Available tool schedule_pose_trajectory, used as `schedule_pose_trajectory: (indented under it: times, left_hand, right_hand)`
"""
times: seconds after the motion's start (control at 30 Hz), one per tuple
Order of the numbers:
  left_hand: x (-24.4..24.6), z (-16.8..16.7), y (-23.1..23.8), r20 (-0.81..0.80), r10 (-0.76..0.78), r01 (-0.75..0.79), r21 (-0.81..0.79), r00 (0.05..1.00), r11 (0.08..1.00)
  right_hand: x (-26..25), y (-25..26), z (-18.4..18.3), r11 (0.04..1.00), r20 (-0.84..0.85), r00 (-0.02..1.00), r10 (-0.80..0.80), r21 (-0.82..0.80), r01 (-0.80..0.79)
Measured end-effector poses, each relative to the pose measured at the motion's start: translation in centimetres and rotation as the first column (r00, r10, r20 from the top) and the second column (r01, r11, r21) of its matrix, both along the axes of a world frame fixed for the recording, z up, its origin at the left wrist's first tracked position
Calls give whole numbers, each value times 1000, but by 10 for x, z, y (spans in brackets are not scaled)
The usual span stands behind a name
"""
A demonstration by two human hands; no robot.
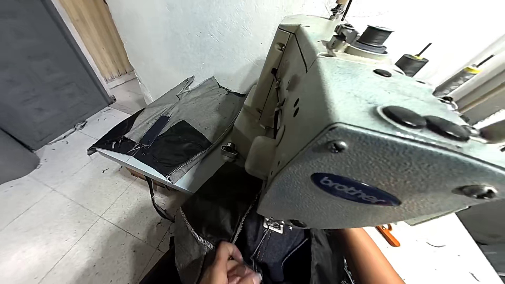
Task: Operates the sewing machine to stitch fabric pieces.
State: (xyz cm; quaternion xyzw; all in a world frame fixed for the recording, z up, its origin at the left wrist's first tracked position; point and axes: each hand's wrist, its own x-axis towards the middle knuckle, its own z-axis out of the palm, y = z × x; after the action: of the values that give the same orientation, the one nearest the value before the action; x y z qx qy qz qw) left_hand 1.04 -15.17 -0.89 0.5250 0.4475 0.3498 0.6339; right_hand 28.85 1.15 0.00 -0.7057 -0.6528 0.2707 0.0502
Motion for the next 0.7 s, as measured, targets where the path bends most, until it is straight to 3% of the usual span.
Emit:
schedule_pose_trajectory:
  times: [0.03,0.1,0.17,0.23,0.3,0.37,0.4,0.43,0.47,0.5,0.57,0.6,0.7]
  left_hand:
    - [8,4,2,122,122,-103,-148,985,984]
    - [25,15,11,208,287,-213,-317,935,924]
    - [38,23,23,200,369,-278,-371,908,886]
    - [46,24,30,179,388,-301,-377,904,876]
    - [49,18,29,145,380,-326,-298,913,897]
    - [41,9,22,74,323,-315,-104,943,943]
    - [31,4,15,-1,278,-276,98,961,956]
    - [18,-3,12,-111,257,-198,377,960,905]
    - [1,-12,15,-227,283,-69,656,932,752]
    - [-18,-24,26,-312,334,92,838,889,538]
    - [-44,-39,58,-359,457,305,933,814,188]
    - [-50,-41,72,-347,490,348,933,800,93]
    - [-48,-34,105,-313,500,363,932,807,-3]
  right_hand:
    - [0,0,-1,1000,4,1000,-3,-11,3]
    - [2,-6,-1,999,-67,997,-30,-23,28]
    - [-3,-9,6,995,-195,978,-73,58,86]
    - [-17,-22,42,979,-282,938,-203,-56,195]
    - [-26,-32,69,970,-334,911,-242,-94,223]
    - [-9,-47,35,958,-584,805,-103,159,238]
    - [-2,-56,20,935,-666,746,-17,254,248]
    - [2,-66,12,907,-690,720,72,345,240]
    - [2,-78,6,873,-689,706,162,434,224]
    - [-2,-92,1,836,-680,701,215,499,228]
    - [-20,-120,-8,790,-705,680,200,527,314]
    - [-30,-130,-13,770,-746,646,161,504,390]
    - [-53,-133,-21,676,-851,519,84,432,598]
